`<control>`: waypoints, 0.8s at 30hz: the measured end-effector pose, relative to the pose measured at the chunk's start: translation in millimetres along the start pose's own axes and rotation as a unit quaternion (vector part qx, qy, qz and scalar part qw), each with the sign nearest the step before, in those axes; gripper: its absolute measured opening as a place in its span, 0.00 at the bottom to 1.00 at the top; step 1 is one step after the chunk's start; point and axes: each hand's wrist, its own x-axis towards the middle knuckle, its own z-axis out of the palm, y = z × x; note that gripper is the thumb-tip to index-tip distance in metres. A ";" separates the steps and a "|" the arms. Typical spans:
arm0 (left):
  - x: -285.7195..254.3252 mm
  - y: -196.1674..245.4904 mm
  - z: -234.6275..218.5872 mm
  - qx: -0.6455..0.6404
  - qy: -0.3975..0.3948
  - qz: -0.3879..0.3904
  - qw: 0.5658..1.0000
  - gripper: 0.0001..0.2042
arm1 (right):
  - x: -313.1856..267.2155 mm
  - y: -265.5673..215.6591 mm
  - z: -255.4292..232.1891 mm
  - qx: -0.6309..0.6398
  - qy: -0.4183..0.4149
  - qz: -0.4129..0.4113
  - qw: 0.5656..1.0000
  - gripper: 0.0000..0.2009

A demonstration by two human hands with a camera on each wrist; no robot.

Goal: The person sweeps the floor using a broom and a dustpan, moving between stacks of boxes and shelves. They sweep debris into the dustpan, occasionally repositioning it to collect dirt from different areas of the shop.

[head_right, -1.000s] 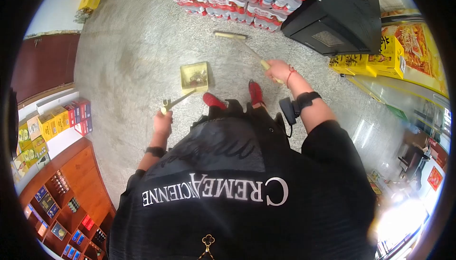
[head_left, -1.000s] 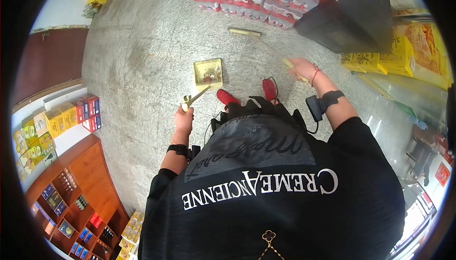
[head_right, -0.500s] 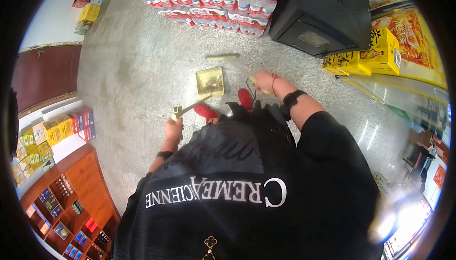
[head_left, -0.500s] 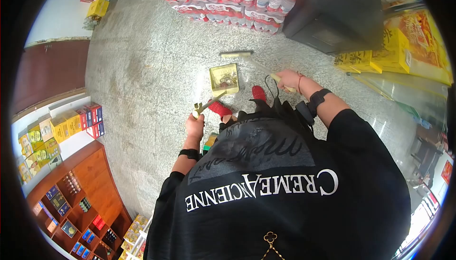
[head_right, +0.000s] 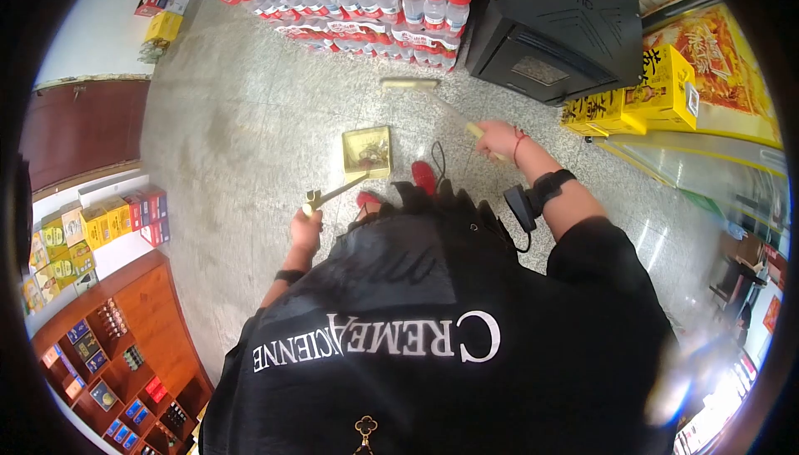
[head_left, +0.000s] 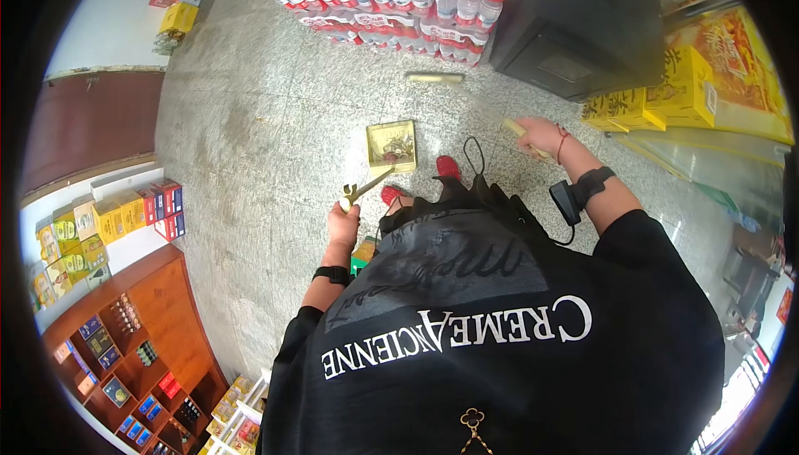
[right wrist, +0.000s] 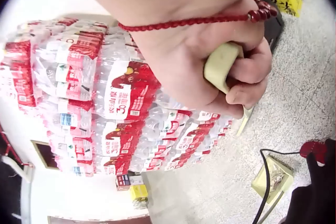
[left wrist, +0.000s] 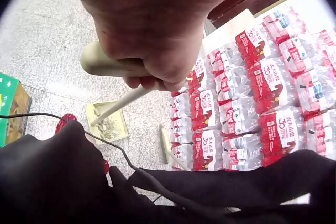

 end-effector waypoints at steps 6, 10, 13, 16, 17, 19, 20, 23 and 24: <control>-9.4 -12.7 5.6 0.079 -0.009 0.013 0.997 0.12 | 53.3 47.9 -1.1 0.002 0.027 0.077 0.997 0.15; -28.0 -6.1 11.9 0.060 -0.009 0.020 0.998 0.11 | 67.4 98.8 24.1 -0.093 0.047 0.003 0.995 0.04; -41.0 -21.4 18.3 0.015 -0.002 0.005 1.000 0.11 | 43.1 108.6 50.4 -0.126 0.016 -0.003 0.992 0.07; -54.3 -42.0 28.6 0.018 -0.006 0.004 1.000 0.11 | -11.7 77.9 61.0 -0.065 -0.063 0.032 0.995 0.09; -56.2 -52.8 34.4 0.001 -0.003 0.004 1.000 0.10 | -33.1 63.1 65.0 -0.034 -0.084 0.063 0.994 0.17; -75.1 -50.9 41.6 -0.014 0.004 0.002 1.000 0.09 | -59.9 57.8 62.7 -0.012 -0.107 0.099 0.989 0.26; -83.7 -51.9 42.6 -0.020 0.013 0.006 1.000 0.09 | -69.1 60.1 62.6 -0.004 -0.128 0.096 0.987 0.27; -94.1 -73.1 51.0 -0.084 0.022 -0.012 0.996 0.07 | -85.9 80.6 55.6 0.000 -0.150 0.077 0.986 0.28; -99.2 -77.2 52.0 -0.126 0.025 -0.020 0.992 0.07 | -94.9 86.3 54.0 -0.006 -0.152 0.062 0.986 0.29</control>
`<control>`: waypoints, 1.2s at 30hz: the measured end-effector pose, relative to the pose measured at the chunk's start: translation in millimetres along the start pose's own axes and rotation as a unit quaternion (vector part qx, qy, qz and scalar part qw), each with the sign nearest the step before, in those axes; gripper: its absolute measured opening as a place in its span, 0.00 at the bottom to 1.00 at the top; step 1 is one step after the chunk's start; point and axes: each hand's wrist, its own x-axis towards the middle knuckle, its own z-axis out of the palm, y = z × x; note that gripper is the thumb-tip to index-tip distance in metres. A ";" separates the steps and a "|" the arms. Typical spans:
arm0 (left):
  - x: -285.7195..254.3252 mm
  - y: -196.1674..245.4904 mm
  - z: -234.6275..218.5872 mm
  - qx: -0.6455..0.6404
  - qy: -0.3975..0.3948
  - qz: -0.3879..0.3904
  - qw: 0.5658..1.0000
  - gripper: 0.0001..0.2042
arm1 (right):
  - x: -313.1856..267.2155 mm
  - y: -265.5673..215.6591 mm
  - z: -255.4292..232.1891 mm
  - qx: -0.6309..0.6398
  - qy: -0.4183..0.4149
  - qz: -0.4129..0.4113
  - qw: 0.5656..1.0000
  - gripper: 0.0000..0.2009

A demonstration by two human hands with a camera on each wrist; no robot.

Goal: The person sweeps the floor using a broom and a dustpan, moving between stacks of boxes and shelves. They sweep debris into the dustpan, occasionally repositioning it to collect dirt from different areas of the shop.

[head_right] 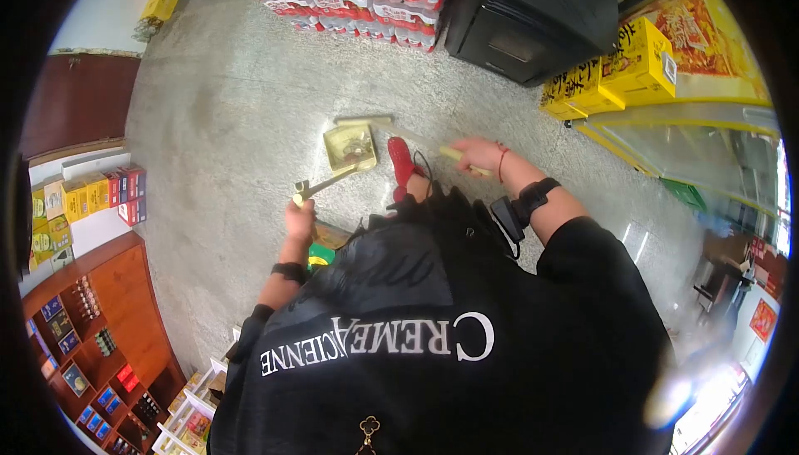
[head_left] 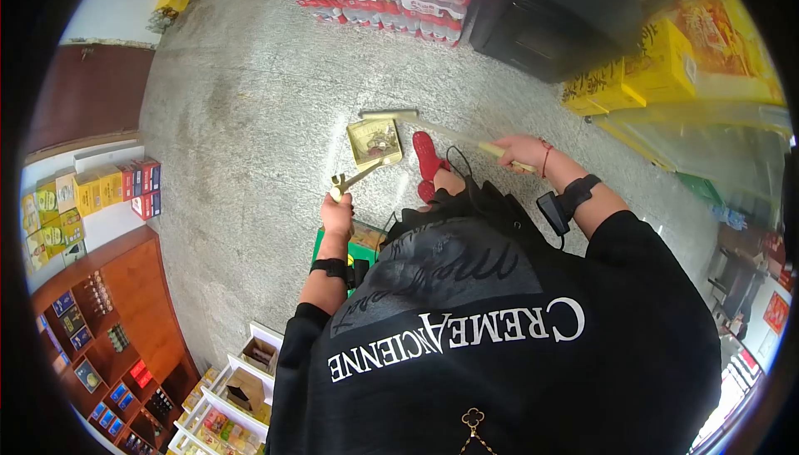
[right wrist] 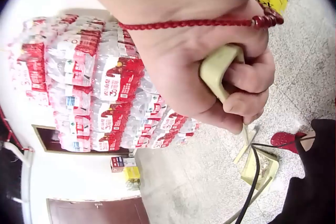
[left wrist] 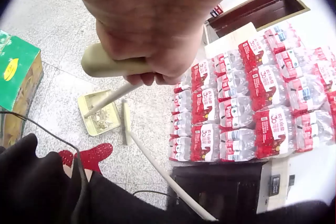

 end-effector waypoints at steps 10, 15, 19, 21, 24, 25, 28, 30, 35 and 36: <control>-54.6 13.2 12.0 0.115 -0.007 0.030 0.993 0.10 | -29.6 60.8 -21.5 0.034 0.192 -0.079 0.978 0.28; -62.8 0.3 33.3 0.103 -0.031 0.024 0.994 0.09 | -16.5 90.3 -65.4 0.074 0.215 -0.003 0.974 0.24; -72.4 -8.4 59.0 0.105 -0.062 0.027 0.992 0.10 | -21.1 119.0 -82.5 0.005 0.260 -0.071 0.963 0.21; -80.9 -9.8 70.4 0.150 -0.070 0.036 0.986 0.10 | -26.4 126.8 -91.5 0.105 0.255 -0.036 0.961 0.18; -92.8 -13.7 95.7 0.113 -0.074 0.025 0.990 0.11 | -37.0 134.7 -108.3 0.176 0.203 0.037 0.963 0.24; -100.9 -10.9 106.4 0.114 -0.051 0.019 0.992 0.11 | -41.8 139.8 -110.9 0.176 0.203 0.038 0.963 0.24; -123.3 2.2 131.2 0.121 -0.063 0.026 0.990 0.11 | -60.1 153.0 -114.0 0.073 0.142 0.048 0.986 0.26; -141.4 14.0 146.9 0.141 -0.061 0.015 0.988 0.11 | -74.8 158.4 -120.1 0.043 0.075 0.045 0.995 0.27; -156.8 -5.5 176.3 0.150 -0.026 0.016 0.988 0.12 | -113.9 137.9 -144.5 0.016 -0.017 0.047 0.999 0.28; -161.6 -4.0 179.3 0.137 -0.014 0.007 0.990 0.13 | -115.8 136.0 -151.2 -0.008 -0.050 0.041 0.998 0.28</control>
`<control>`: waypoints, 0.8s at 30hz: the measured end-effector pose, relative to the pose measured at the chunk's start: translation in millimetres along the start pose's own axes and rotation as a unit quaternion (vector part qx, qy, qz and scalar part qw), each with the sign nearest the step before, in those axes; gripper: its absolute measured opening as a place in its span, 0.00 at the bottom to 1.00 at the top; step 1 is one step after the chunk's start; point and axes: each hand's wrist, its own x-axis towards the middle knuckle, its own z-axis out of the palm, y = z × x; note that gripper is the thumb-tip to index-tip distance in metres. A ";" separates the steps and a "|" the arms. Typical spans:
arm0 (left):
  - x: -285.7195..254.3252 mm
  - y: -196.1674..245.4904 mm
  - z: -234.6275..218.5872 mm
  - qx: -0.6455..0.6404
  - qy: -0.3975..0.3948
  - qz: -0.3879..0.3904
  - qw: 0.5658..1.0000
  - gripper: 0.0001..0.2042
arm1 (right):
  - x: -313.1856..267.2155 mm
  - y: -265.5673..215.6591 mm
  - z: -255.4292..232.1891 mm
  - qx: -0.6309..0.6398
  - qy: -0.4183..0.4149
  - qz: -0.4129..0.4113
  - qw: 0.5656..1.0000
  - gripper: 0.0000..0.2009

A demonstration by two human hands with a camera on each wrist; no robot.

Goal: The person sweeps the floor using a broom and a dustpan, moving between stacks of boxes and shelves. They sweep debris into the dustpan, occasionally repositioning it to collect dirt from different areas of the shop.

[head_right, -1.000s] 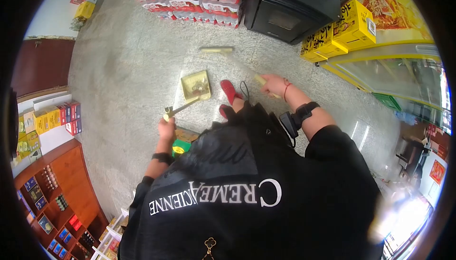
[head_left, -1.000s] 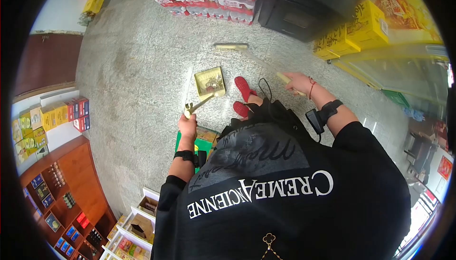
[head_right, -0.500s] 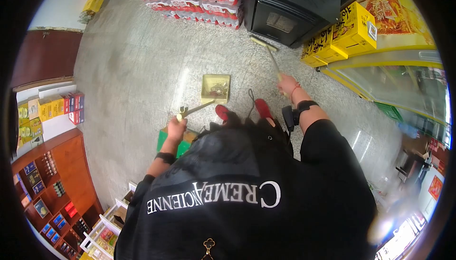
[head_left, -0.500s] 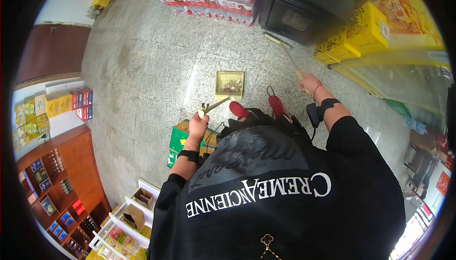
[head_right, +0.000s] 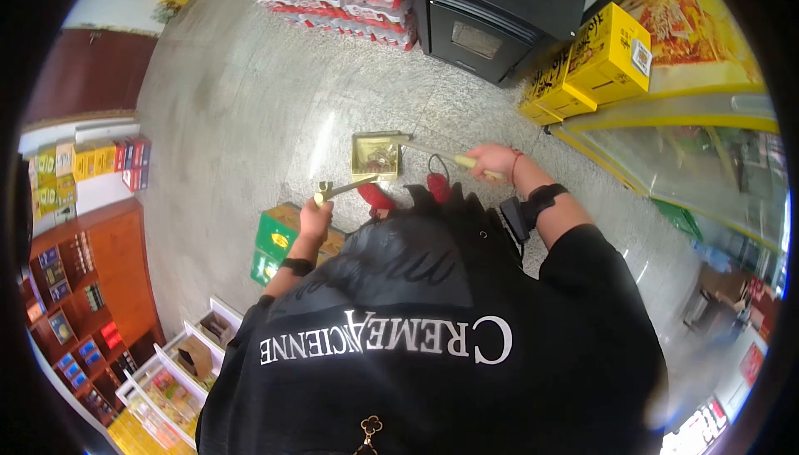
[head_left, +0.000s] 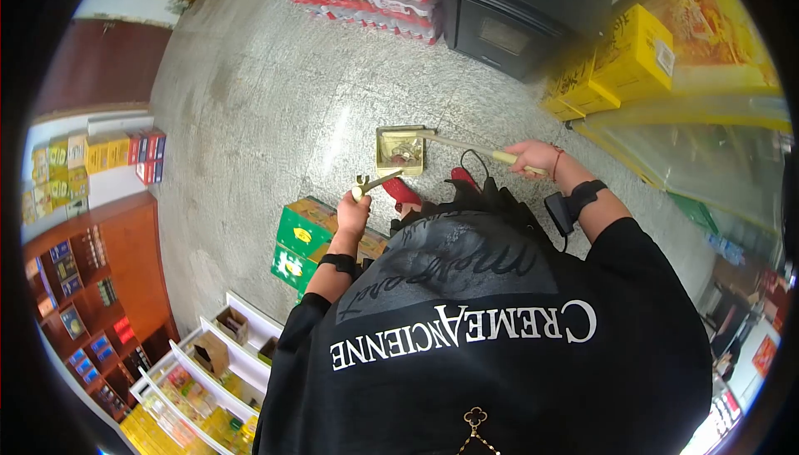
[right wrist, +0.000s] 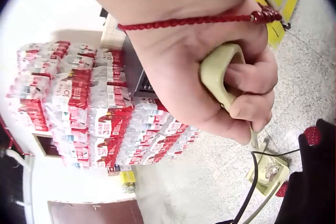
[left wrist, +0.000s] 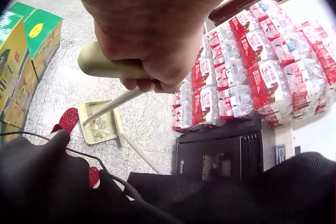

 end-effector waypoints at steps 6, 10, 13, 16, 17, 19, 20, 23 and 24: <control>-41.0 -21.4 13.9 -0.016 0.070 -0.016 0.997 0.15 | -9.1 -13.3 -43.3 -0.030 0.070 -0.051 0.996 0.24; -84.4 -27.5 17.1 -0.109 0.119 -0.081 0.984 0.13 | 26.0 -42.3 -56.6 -0.022 0.083 -0.061 0.994 0.20; -108.5 -44.6 25.0 -0.129 0.149 -0.112 0.974 0.13 | 74.9 -50.2 -56.7 0.054 0.085 -0.040 0.994 0.15; -135.7 -55.4 33.1 -0.140 0.160 -0.126 0.969 0.13 | 111.0 -43.7 -41.0 0.046 0.128 -0.034 0.990 0.06; -137.3 -74.8 44.2 -0.152 0.180 -0.125 0.964 0.13 | 117.5 -43.2 -35.5 0.026 0.118 -0.010 0.993 0.05; -159.7 -54.7 44.5 -0.160 0.190 -0.157 0.956 0.13 | 126.7 -43.7 -22.8 -0.010 0.104 0.011 0.995 0.04; -169.3 -48.3 46.0 -0.161 0.189 -0.182 0.951 0.13 | 128.8 -36.7 -12.9 -0.094 0.093 0.015 0.991 0.08; -176.6 -103.8 75.5 -0.156 0.210 -0.186 0.947 0.14 | 147.5 -15.6 -0.4 -0.251 0.049 0.018 0.967 0.17; -180.7 -113.5 83.7 -0.177 0.209 -0.190 0.943 0.15 | 151.8 -9.8 1.5 -0.312 0.019 0.018 0.950 0.21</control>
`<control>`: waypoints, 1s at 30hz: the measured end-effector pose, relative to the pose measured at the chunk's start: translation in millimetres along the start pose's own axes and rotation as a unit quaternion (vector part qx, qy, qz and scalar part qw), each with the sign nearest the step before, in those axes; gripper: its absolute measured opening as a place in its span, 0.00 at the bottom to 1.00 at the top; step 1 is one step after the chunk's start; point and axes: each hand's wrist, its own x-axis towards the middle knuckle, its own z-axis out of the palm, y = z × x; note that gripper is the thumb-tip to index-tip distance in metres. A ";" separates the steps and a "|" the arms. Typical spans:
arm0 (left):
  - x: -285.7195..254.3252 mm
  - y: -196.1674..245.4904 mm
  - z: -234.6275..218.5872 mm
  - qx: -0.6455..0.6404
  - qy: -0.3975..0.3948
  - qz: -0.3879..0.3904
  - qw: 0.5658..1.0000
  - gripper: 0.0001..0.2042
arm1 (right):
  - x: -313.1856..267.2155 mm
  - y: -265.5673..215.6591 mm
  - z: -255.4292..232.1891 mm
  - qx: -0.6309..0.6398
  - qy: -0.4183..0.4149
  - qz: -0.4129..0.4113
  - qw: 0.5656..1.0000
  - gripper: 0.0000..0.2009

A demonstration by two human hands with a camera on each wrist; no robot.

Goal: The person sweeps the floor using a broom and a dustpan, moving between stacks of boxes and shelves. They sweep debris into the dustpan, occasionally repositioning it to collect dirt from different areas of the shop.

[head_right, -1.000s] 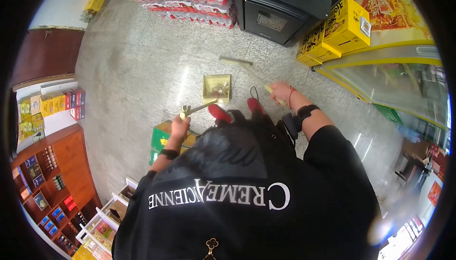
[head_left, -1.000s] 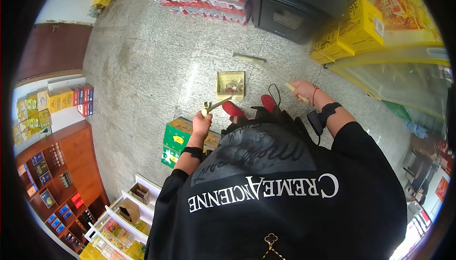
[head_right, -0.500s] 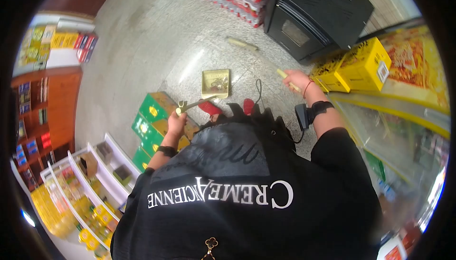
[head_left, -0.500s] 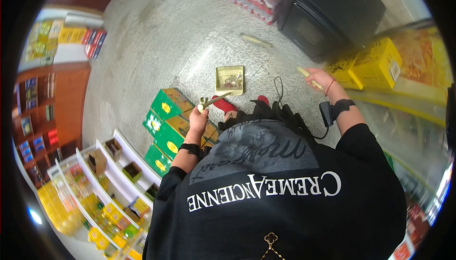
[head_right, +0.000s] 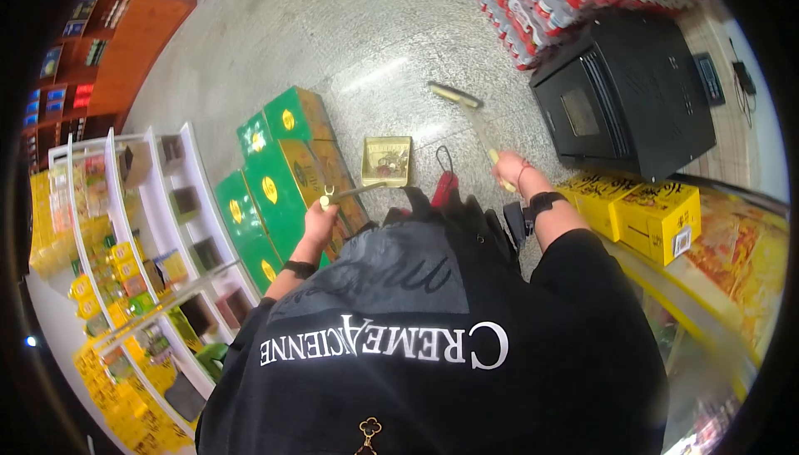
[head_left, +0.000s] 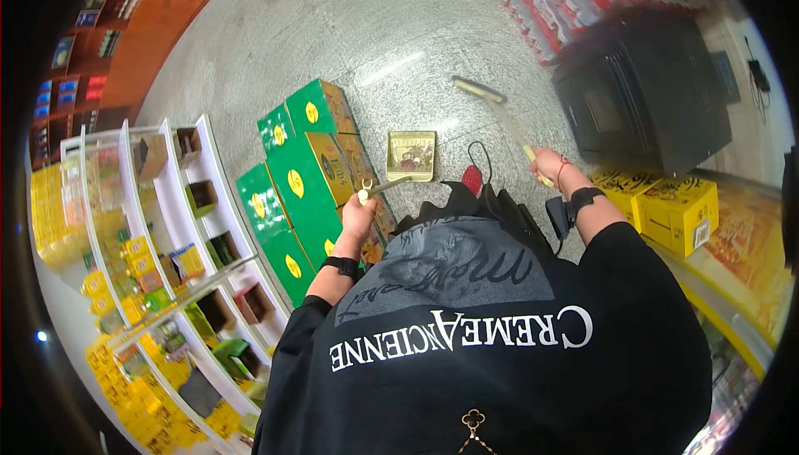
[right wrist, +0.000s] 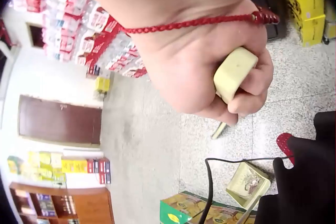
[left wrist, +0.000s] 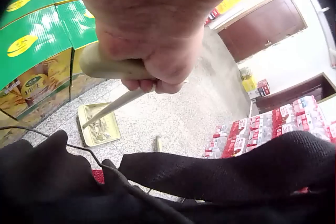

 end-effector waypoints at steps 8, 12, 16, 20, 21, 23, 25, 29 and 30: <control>-47.2 -39.0 6.0 -0.021 0.023 -0.038 0.999 0.15 | -64.2 -53.4 40.1 0.006 -0.119 0.023 0.993 0.28; -64.1 -61.5 14.6 -0.042 0.023 -0.052 0.998 0.16 | -90.6 -65.7 42.9 -0.001 -0.176 0.044 0.983 0.28; -84.1 -96.4 20.2 -0.022 0.046 -0.045 0.998 0.15 | -105.4 -70.8 40.9 0.007 -0.135 0.005 0.991 0.28; -114.2 -115.7 20.4 -0.056 0.062 -0.064 0.994 0.14 | -91.7 -81.4 21.2 0.018 -0.097 -0.029 0.995 0.31; -122.0 -116.9 20.6 -0.051 0.067 -0.062 0.995 0.14 | -84.6 -79.5 19.1 0.019 -0.074 -0.042 0.996 0.28; -131.0 -117.9 20.0 -0.049 0.082 -0.072 0.993 0.13 | -64.0 -89.5 17.1 0.033 -0.068 -0.051 0.996 0.25; -139.9 -120.3 27.2 -0.083 0.098 -0.083 0.988 0.13 | -33.0 -97.6 19.1 0.059 -0.025 -0.060 0.996 0.12; -154.9 -93.8 36.5 -0.129 0.106 -0.157 0.973 0.13 | 40.3 -127.4 22.8 0.093 -0.059 -0.020 0.994 0.05; -154.1 -97.0 41.2 -0.131 0.108 -0.167 0.971 0.13 | 46.9 -140.1 26.9 0.086 -0.064 -0.015 0.994 0.05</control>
